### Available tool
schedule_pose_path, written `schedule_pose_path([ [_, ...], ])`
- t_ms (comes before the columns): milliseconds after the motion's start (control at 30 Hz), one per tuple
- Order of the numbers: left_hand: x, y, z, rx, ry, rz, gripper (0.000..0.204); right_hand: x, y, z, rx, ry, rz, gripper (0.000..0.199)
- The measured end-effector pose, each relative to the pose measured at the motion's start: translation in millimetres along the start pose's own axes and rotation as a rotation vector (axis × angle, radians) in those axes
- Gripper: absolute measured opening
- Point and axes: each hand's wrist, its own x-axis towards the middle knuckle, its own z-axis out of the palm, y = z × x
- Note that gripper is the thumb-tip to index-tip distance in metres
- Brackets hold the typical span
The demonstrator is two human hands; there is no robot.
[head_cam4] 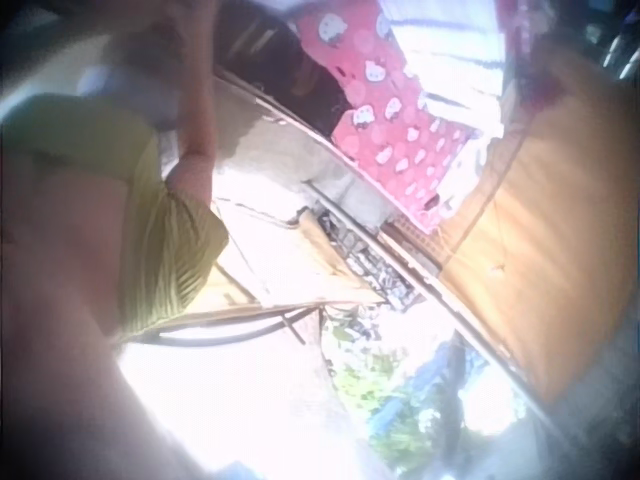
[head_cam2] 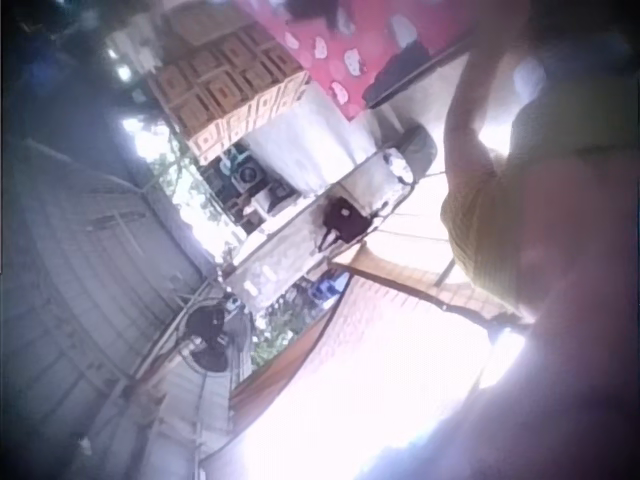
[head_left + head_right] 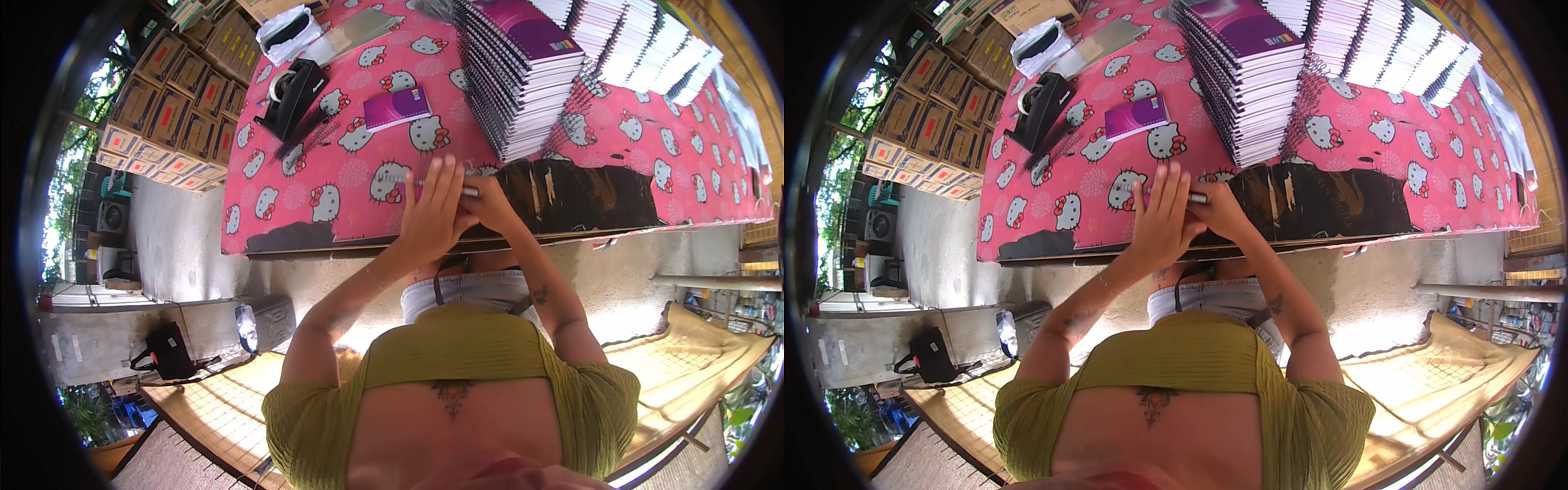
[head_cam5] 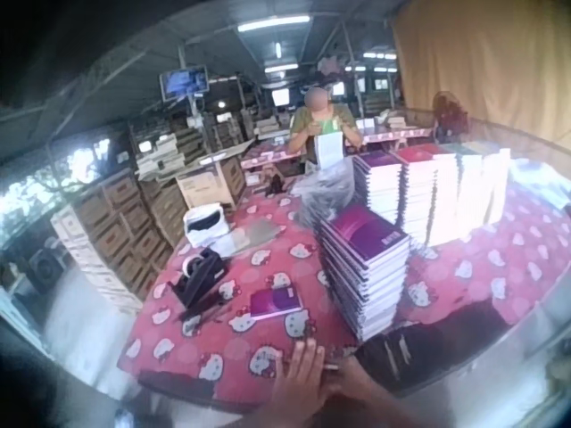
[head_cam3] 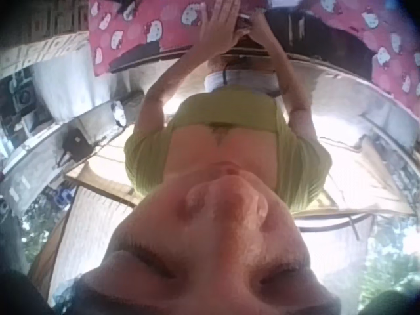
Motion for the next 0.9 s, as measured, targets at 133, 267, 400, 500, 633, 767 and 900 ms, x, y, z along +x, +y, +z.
schedule_pose_path([
  [133,4,-7,-55,-0.098,0.023,-0.024,0.065,-2,-20,6,0.024,0.011,0.087,0.024],
  [267,20,-17,-53,-0.148,-0.276,-0.031,0.050,-4,-21,4,-0.015,-0.047,0.071,0.025],
  [400,29,-35,-60,-0.345,-0.182,-0.046,0.037,-3,-17,5,-0.022,-0.018,0.064,0.026],
  [500,20,-47,-47,-0.268,-0.102,0.006,0.029,-2,-16,5,0.000,-0.016,0.069,0.026],
  [633,20,-42,-30,-0.241,0.089,0.071,0.021,-1,-13,3,-0.052,-0.031,0.098,0.027],
  [767,15,-48,-19,-0.305,0.082,0.051,0.039,-1,-10,5,-0.042,-0.028,0.044,0.029],
  [900,-8,-7,-2,-0.030,0.064,0.026,0.068,-3,-3,6,-0.019,0.039,0.001,0.033],
])
